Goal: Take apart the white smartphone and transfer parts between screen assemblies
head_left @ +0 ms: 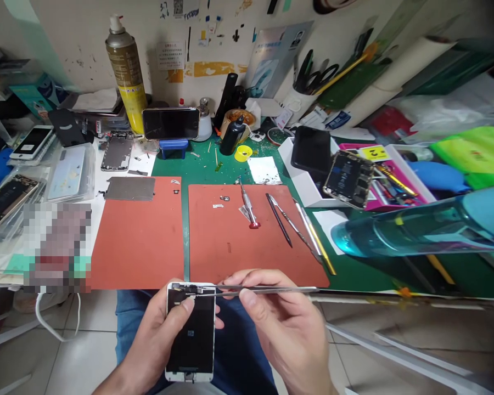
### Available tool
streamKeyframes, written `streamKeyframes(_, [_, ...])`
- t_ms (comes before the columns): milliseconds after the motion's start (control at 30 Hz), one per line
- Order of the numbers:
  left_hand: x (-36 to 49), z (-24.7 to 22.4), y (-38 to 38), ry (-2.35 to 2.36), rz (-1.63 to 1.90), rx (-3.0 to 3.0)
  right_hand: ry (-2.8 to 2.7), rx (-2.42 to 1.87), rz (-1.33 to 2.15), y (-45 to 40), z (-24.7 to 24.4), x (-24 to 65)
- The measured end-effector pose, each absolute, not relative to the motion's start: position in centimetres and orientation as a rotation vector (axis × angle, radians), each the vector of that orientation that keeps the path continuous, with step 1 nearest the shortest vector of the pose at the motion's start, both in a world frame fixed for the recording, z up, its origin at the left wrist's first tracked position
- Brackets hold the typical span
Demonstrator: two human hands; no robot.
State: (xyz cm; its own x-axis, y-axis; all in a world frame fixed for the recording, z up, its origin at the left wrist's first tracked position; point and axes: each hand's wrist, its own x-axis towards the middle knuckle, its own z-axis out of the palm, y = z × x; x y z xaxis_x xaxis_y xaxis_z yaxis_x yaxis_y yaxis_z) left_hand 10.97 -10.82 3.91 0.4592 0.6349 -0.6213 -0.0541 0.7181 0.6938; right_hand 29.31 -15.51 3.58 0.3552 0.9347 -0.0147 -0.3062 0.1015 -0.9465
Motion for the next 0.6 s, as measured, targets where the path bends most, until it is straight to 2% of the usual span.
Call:
streamKeyframes(233, [11.0,3.6,-11.0,1.012,0.498,0.713,-0.791,-1.034,1.068,-15.8,4.0,29.0])
streamKeyframes(600, [10.9,2.7,-11.1,1.068,0.563,0.839,-1.275,-1.097,0.805,-16.1,4.3,29.3])
